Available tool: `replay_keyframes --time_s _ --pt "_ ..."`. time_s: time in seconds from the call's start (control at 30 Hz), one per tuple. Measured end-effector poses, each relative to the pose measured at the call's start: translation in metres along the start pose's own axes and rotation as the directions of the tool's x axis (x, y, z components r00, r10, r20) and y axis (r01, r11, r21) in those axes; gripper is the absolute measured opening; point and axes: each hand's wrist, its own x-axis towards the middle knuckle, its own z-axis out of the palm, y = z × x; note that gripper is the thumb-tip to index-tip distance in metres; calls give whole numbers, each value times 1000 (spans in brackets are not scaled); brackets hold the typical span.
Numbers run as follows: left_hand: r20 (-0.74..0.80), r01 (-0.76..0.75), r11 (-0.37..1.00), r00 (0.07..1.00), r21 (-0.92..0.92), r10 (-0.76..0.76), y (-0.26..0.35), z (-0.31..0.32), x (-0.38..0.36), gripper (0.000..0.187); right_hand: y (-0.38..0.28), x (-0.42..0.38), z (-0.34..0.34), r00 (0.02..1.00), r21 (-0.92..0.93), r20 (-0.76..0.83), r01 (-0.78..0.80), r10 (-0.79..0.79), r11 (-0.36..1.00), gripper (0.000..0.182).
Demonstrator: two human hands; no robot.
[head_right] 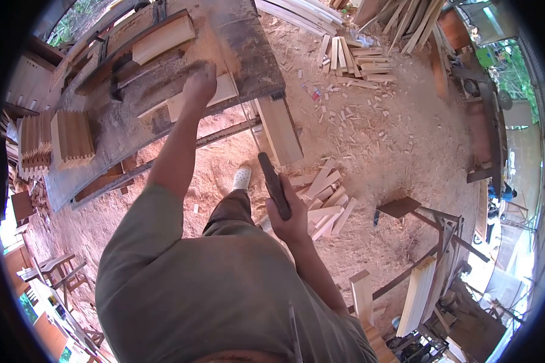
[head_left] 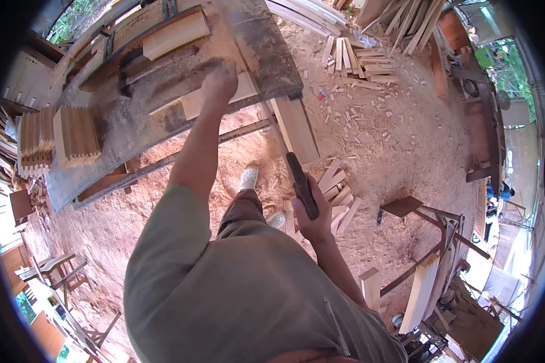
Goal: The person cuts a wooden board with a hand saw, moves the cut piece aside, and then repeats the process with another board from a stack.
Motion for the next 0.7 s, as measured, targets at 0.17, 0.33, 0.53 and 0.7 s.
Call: replay_keyframes --time_s 0.17,0.33,0.53,0.7 --pt "-5 37 966 999 258 -37 5 7 6 72 9 0 9 993 -85 14 116 -115 990 60" --pt "-9 49 963 999 264 -48 -2 2 13 87 11 0 19 999 19 14 41 -41 999 61" --pt "-156 28 968 988 248 12 0 6 15 76 13 -18 18 999 30 -28 27 -26 999 63" --pt "-159 -6 978 986 210 40 0 3 10 75 10 -13 18 1000 7 -8 11 -11 1000 61"
